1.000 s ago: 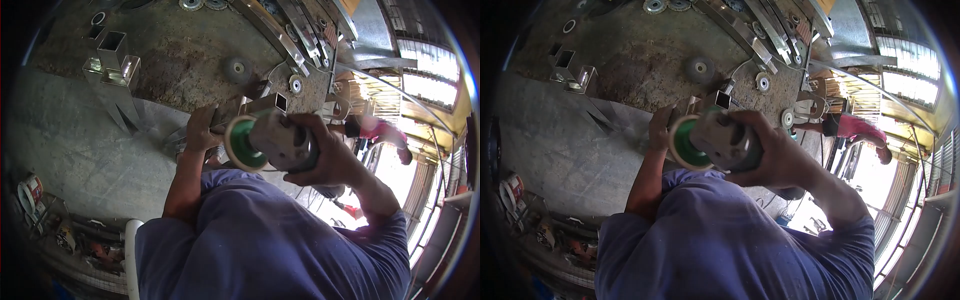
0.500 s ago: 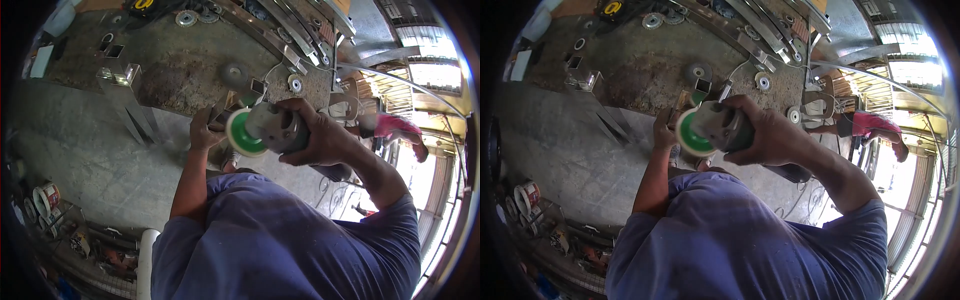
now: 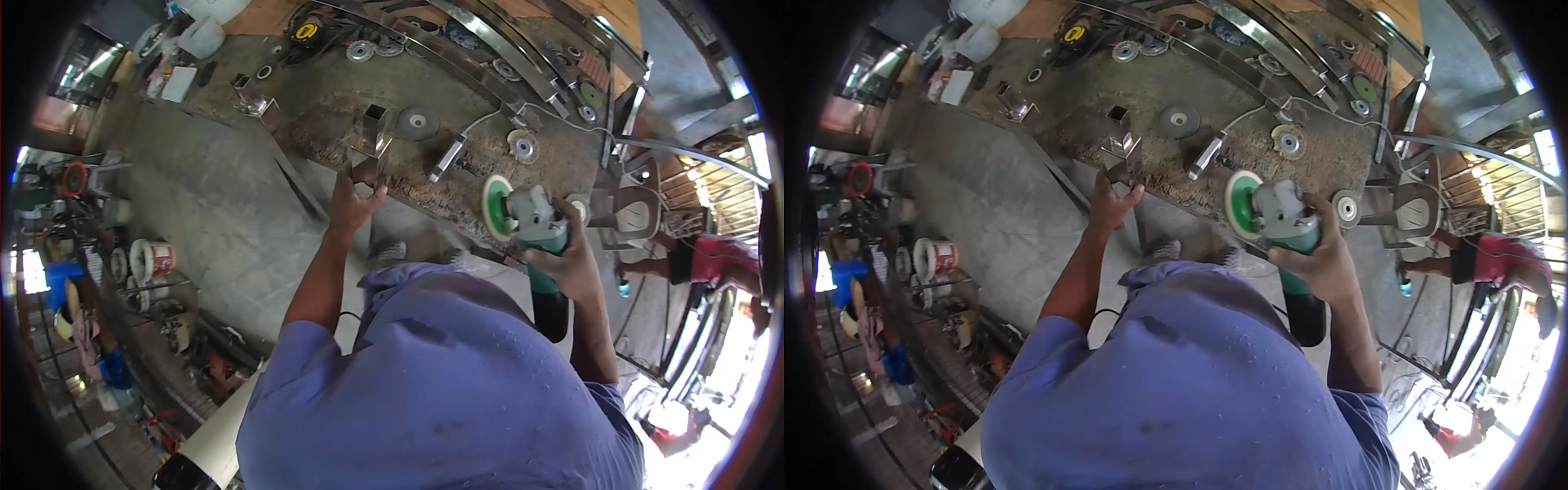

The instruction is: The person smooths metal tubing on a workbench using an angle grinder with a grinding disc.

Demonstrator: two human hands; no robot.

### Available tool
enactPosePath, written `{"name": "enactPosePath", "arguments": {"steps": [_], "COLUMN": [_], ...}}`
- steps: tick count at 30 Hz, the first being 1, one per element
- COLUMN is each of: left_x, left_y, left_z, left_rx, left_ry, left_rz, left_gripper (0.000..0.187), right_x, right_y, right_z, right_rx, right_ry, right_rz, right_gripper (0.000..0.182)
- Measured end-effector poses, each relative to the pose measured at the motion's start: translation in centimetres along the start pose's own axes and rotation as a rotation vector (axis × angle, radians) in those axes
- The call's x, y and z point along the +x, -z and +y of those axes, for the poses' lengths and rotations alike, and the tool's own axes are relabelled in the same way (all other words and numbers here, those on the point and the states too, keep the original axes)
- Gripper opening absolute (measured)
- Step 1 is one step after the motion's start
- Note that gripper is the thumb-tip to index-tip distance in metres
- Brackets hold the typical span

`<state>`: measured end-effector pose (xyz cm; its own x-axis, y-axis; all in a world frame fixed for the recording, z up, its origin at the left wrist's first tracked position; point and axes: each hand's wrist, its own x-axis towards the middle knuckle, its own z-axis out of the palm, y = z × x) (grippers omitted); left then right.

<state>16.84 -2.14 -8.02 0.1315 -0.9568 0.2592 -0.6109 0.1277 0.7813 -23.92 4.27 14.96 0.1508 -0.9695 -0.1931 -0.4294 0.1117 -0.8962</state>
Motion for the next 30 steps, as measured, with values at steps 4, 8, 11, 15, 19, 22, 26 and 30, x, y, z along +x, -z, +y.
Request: {"name": "enactPosePath", "arguments": {"steps": [4,8,11,15,19,22,26,30], "left_x": [-2.0,-6.2,-5.5,-3.5,-1.2,1.4,5.7,9.4], "left_y": [-0.3,-2.3,-3.7,-9.2,-13.7,-14.0,-14.1,-16.2], "left_z": [2.0,8.6,16.1,17.8,16.9,16.3,15.6,9.6], "left_rx": [0.173,0.198,0.248,0.419,0.366,0.466,0.789,0.966], "left_ry": [0.057,0.233,0.103,-0.282,-0.636,-0.526,-0.647,-0.987], "left_rz": [0.152,0.138,-0.256,-0.548,-0.54,-0.408,-0.405,-0.586], "left_gripper": [0.097,0.077,0.054,0.031,0.023,0.021,0.018,0.026], "right_x": [-1.2,-0.9,0.8,1.6,0.5,-1.2,-3.1,-4.7], "right_y": [3.1,7.5,9.8,10.4,9.6,8.6,7.8,8.9], "right_z": [4.2,5.1,5.7,6.9,10.0,11.8,13.2,12.9], "right_rx": [0.353,0.561,0.859,1.05,1.066,1.167,1.131,1.094], "right_ry": [0.081,0.08,0.124,0.214,0.234,0.189,0.149,0.129], "right_rz": [0.108,0.338,0.354,0.441,0.412,0.371,0.43,0.483], "right_gripper": [0.095,0.082,0.068,0.068,0.075,0.074,0.072,0.071]}}
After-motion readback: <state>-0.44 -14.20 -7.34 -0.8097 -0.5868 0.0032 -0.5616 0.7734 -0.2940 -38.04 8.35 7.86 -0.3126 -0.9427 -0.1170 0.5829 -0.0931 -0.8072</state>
